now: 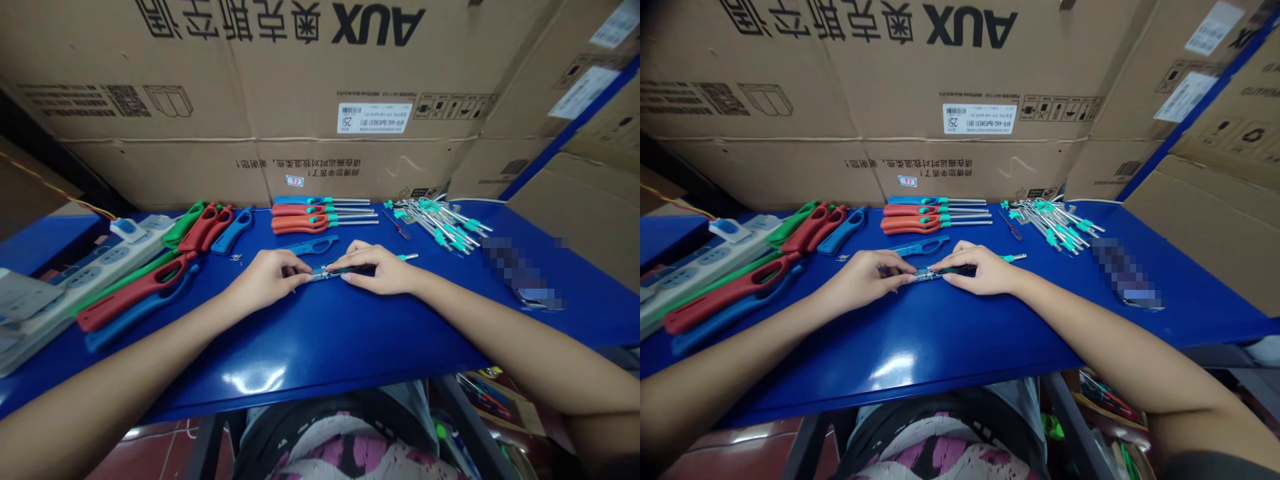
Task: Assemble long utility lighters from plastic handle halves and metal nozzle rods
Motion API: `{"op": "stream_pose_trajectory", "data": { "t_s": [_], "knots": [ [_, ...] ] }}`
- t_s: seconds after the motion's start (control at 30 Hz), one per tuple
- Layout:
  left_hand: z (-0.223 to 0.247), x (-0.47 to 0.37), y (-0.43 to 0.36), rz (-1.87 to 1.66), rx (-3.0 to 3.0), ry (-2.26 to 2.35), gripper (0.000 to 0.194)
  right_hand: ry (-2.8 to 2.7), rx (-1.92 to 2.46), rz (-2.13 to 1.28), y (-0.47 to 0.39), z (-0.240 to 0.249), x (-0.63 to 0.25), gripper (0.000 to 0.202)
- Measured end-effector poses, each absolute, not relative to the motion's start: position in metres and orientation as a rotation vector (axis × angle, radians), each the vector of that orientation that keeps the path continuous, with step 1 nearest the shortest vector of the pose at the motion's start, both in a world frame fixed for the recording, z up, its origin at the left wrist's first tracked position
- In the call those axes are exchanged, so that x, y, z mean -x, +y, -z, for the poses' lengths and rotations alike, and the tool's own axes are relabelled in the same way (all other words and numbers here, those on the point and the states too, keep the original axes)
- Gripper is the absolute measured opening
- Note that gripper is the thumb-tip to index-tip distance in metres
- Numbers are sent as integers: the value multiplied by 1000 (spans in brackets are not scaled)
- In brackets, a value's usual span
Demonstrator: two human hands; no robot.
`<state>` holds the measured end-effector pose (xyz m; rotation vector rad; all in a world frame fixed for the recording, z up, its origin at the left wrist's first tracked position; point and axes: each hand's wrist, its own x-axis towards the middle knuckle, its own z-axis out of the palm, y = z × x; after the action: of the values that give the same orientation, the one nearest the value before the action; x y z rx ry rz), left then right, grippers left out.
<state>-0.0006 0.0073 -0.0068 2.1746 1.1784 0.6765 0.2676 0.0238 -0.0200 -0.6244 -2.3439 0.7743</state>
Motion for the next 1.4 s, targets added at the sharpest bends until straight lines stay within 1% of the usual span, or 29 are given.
{"op": "stream_pose_trajectory", "data": {
  "t_s": [0.27,0.43,0.57,0.83,0.97,1.1,1.2,1.27,1.4],
  "knots": [
    [13,2,13,-700,-2052,1169,21,-2357,616,-773,24,21,-268,33],
    [12,0,9,-737,-2207,1204,14,-2360,598,-764,24,20,-267,34],
    [5,-1,3,-715,-2385,1137,16,-2353,612,-771,24,21,-267,33],
    [6,0,5,-672,-2405,1150,13,-2304,643,-775,25,20,-266,30],
    [5,-1,2,-648,-2460,1130,16,-2264,660,-692,28,15,-270,25],
    [2,-1,-2,-637,-2480,1153,17,-2401,777,-530,32,3,-283,17],
    [1,-2,-5,-635,-2533,1242,18,-2493,817,-475,37,-7,-295,13],
    [1,-3,-6,-674,-2610,1251,19,-2535,839,-486,40,-10,-301,13],
    [4,-5,-7,-713,-2682,1084,22,-2587,905,-633,45,-8,-306,19]
  ]
}}
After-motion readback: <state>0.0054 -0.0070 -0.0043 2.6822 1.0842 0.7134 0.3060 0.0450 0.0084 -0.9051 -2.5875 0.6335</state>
